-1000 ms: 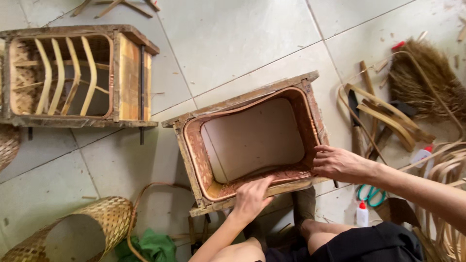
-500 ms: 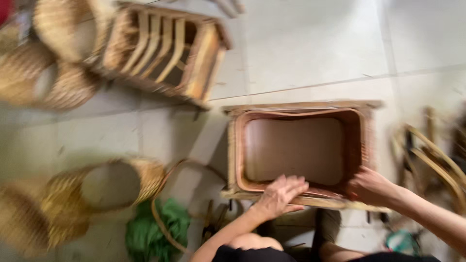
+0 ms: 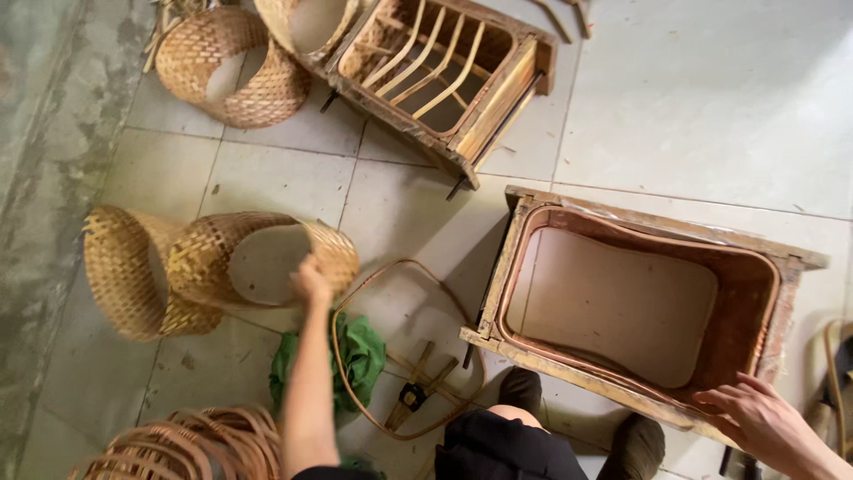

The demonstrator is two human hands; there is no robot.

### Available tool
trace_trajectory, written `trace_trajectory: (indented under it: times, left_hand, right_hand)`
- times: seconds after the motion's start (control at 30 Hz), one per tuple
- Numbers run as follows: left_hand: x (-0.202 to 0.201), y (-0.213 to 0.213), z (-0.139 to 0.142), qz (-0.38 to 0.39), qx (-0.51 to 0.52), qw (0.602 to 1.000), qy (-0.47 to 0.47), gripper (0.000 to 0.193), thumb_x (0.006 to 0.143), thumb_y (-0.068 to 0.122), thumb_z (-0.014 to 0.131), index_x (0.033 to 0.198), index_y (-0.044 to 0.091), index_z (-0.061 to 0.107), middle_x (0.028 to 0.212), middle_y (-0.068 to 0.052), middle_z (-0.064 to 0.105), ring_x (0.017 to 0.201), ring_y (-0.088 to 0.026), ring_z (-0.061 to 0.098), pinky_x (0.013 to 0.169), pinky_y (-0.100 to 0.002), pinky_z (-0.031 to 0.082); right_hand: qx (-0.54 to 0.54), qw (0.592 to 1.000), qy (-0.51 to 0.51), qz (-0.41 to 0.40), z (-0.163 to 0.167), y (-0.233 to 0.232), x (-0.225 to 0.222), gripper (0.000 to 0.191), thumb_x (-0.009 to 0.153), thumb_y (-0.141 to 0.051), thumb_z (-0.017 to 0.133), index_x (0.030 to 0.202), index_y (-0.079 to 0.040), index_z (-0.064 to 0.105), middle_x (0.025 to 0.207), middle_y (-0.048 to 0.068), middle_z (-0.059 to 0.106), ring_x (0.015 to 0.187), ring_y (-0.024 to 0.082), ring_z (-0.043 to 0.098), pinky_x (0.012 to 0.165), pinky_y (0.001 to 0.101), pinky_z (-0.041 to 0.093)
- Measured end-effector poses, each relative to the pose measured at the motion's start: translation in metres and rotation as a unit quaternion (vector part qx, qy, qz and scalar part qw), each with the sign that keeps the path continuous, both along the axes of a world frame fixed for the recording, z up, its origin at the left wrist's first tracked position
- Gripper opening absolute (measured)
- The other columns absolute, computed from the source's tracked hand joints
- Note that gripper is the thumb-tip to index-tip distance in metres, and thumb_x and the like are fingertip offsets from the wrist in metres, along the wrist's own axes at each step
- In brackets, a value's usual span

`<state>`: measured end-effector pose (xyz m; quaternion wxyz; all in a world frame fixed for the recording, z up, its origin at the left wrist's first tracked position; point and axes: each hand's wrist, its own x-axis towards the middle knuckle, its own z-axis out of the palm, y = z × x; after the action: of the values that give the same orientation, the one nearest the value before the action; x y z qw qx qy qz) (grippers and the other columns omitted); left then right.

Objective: The person sits on the floor and assembles a rectangular woven basket by fitting a pre-woven body into a wooden mold, then inserting and adjusting a flexible bamboo rim around the top edge. The person repeatedly presses and aligns the rim to secure it within the mold.

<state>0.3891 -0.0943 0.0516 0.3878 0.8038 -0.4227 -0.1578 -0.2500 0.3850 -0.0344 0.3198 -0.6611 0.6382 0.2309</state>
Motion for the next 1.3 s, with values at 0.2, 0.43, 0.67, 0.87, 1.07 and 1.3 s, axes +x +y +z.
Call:
trace_trajectory:
  times: [0.2, 0.43, 0.67, 0.87, 1.07, 1.3]
  left_hand:
    - [-0.021, -0.030, 0.179, -0.293, -0.074, 0.939, -0.165, 0.013, 0.094, 0.012, 0.079, 0.101, 0.003, 0.073, 0.083, -0.008, 0.070, 0.067, -0.022, 0.061, 0.061, -0.035, 0.046]
    - [-0.189, 0.108, 0.305, -0.628, -0.174, 0.727, -0.216, 0.007, 0.094, 0.016, 0.076, 0.089, 0.010, 0.077, 0.083, -0.007, 0.075, 0.075, -0.018, 0.069, 0.081, -0.040, 0.053]
    - [-0.234, 0.110, 0.261, -0.696, -0.212, 0.594, -0.342, 0.019, 0.082, 0.007, 0.073, 0.089, 0.022, 0.083, 0.091, 0.004, 0.079, 0.094, -0.014, 0.067, 0.110, -0.050, 0.043]
    - [-0.261, 0.079, 0.189, -0.741, -0.171, 0.512, -0.398, 0.026, 0.089, 0.003, 0.075, 0.108, 0.021, 0.074, 0.137, 0.001, 0.068, 0.150, -0.021, 0.050, 0.132, -0.052, 0.019]
    - [-0.262, 0.177, 0.198, -0.815, 0.091, 0.466, -0.331, 0.123, 0.065, 0.025, 0.092, 0.162, 0.026, 0.015, 0.171, -0.016, 0.006, 0.156, -0.034, 0.004, 0.117, -0.075, -0.006]
    - [-0.327, 0.229, 0.152, -0.782, -0.108, 0.581, -0.201, 0.025, 0.098, 0.015, 0.077, 0.120, 0.022, 0.069, 0.103, -0.003, 0.076, 0.090, -0.017, 0.074, 0.079, -0.036, 0.062]
  right_hand:
    - [-0.058, 0.998, -0.016, -0.036, 0.034, -0.002, 0.018, 0.053, 0.095, -0.048, 0.050, 0.146, -0.030, 0.053, 0.129, -0.011, 0.065, 0.125, 0.009, 0.061, 0.122, 0.0359, 0.035]
    - [-0.243, 0.952, -0.133, -0.128, 0.095, -0.010, 0.004, 0.042, 0.095, -0.031, 0.059, 0.133, -0.013, 0.064, 0.130, 0.002, 0.068, 0.112, 0.016, 0.068, 0.098, 0.0314, 0.060]
    - [-0.602, 0.745, -0.061, -0.280, 0.245, 0.003, -0.014, 0.039, 0.090, -0.016, 0.068, 0.127, -0.004, 0.061, 0.140, 0.015, 0.055, 0.130, 0.032, 0.058, 0.110, 0.0438, 0.053]
    - [-0.651, 0.702, -0.060, -0.282, 0.298, -0.013, -0.001, 0.040, 0.102, -0.016, 0.064, 0.141, -0.016, 0.052, 0.151, 0.019, 0.049, 0.139, 0.031, 0.052, 0.112, 0.0415, 0.050]
    - [-0.507, 0.848, -0.020, -0.154, 0.278, -0.125, -0.013, 0.063, 0.092, -0.032, 0.069, 0.150, -0.020, 0.048, 0.160, 0.017, 0.041, 0.140, 0.036, 0.046, 0.111, 0.0585, 0.042]
    - [-0.140, 0.984, 0.097, -0.051, 0.278, -0.257, -0.007, 0.037, 0.121, -0.028, 0.028, 0.142, -0.010, 0.053, 0.119, 0.014, 0.074, 0.102, 0.024, 0.076, 0.084, 0.0372, 0.064]
